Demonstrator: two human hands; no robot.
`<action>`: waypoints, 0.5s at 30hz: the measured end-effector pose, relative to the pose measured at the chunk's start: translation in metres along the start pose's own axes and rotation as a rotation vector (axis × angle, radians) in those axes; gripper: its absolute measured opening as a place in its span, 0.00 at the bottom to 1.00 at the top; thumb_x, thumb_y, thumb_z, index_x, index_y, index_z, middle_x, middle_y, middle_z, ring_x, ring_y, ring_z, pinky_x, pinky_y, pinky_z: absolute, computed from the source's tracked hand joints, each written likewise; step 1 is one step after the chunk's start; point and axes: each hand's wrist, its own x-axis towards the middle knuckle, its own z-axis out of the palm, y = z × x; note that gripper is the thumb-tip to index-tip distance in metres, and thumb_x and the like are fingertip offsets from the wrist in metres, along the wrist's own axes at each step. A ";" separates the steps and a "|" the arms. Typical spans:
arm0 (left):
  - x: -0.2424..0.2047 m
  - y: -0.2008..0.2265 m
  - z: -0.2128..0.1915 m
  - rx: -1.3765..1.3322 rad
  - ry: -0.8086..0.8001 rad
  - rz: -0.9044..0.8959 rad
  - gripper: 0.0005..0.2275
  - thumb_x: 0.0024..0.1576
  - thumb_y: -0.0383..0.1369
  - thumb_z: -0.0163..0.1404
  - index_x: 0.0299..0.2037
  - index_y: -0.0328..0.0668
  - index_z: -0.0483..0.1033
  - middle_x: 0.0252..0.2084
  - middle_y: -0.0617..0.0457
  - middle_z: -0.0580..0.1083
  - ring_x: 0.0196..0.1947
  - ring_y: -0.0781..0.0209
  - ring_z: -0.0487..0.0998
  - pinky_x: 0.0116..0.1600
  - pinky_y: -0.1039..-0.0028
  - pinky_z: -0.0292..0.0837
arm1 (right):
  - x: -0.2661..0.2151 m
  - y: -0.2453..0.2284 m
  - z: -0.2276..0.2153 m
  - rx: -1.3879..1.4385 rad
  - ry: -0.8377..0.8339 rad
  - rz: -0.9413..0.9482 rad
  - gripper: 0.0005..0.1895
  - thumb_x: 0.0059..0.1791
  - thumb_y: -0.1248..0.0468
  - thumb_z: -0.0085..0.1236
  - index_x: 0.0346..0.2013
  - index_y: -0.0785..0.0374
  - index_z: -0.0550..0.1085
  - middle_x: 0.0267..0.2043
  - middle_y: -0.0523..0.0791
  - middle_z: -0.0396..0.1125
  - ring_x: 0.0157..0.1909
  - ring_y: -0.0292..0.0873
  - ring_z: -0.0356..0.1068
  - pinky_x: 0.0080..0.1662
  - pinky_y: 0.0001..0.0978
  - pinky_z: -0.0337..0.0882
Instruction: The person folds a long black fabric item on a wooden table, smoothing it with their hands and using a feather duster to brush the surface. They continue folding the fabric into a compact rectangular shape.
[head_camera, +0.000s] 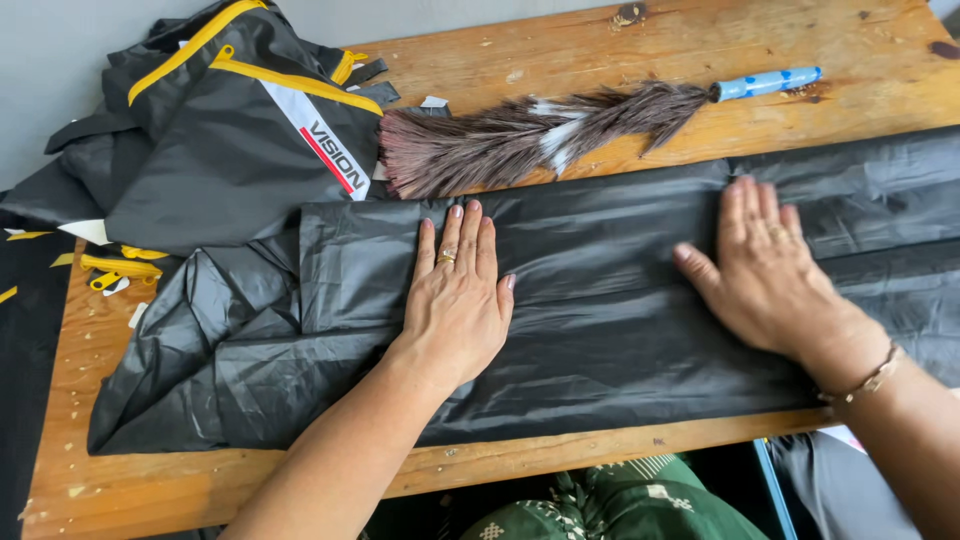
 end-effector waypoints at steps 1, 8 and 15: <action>0.000 0.000 0.000 0.008 -0.001 -0.001 0.30 0.64 0.44 0.35 0.71 0.26 0.58 0.75 0.32 0.56 0.76 0.40 0.52 0.78 0.47 0.37 | 0.001 0.000 -0.007 0.045 -0.043 0.106 0.51 0.55 0.36 0.32 0.74 0.81 0.44 0.77 0.68 0.39 0.79 0.67 0.37 0.72 0.59 0.40; 0.004 0.002 0.000 -0.048 -0.011 -0.007 0.31 0.61 0.43 0.41 0.70 0.24 0.58 0.75 0.31 0.56 0.76 0.39 0.53 0.78 0.46 0.36 | -0.046 -0.156 -0.062 0.311 0.197 -0.493 0.55 0.50 0.41 0.60 0.74 0.76 0.46 0.78 0.66 0.42 0.80 0.67 0.40 0.76 0.57 0.43; 0.001 0.000 -0.006 -0.020 -0.002 0.043 0.30 0.63 0.42 0.39 0.69 0.23 0.59 0.74 0.28 0.58 0.75 0.36 0.55 0.77 0.47 0.41 | -0.028 -0.126 -0.018 0.169 0.106 -0.480 0.49 0.56 0.39 0.39 0.75 0.76 0.42 0.79 0.64 0.36 0.81 0.63 0.33 0.76 0.55 0.36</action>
